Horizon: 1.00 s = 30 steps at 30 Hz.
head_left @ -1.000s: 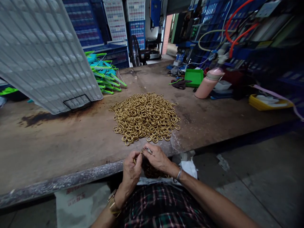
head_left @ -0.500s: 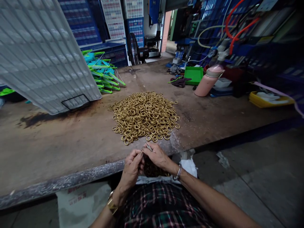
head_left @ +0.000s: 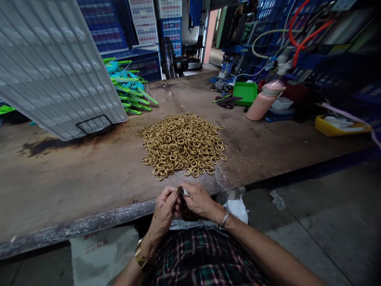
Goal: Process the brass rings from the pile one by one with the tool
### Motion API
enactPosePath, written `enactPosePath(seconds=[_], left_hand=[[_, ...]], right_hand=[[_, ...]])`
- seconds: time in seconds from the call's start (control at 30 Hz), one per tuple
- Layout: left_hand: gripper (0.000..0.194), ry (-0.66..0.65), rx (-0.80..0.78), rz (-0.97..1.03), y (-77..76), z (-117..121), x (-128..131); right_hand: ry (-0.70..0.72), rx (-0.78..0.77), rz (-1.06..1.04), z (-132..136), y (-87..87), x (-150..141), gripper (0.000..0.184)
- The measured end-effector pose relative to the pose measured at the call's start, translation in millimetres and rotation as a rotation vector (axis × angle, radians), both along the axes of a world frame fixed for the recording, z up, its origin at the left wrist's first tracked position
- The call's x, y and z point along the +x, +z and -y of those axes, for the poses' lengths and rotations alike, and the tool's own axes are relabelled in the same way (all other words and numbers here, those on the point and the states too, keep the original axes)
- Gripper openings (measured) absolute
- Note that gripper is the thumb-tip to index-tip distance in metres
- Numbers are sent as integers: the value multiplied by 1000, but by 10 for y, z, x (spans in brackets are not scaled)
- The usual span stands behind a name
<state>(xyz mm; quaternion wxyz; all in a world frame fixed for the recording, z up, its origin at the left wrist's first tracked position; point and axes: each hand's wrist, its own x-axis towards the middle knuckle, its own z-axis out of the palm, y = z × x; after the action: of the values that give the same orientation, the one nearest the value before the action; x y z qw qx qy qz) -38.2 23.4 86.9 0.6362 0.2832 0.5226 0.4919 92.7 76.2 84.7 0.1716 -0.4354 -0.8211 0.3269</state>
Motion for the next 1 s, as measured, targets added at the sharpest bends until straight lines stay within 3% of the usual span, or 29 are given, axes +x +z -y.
enactPosePath(seconds=[0.2,0.53,0.7,0.83,1.0], left_hand=[[33,-4,14,-65,-2,4,-15],[35,-41,163,-235,-15,75,-58],[29,-124,150,12,129,164,4],[32,-2,25,257,156,104,-8],[30,106,-31,327,81,70,-134]], right_hand=[[35,79,136,9,24,-19,19],[130,35,248,-37,55,23,25],[40,88,295,-144,12,-57,25],[-68,181,198,-232,-25,-221,32],[-133,227,263,-345,-45,-405,34]])
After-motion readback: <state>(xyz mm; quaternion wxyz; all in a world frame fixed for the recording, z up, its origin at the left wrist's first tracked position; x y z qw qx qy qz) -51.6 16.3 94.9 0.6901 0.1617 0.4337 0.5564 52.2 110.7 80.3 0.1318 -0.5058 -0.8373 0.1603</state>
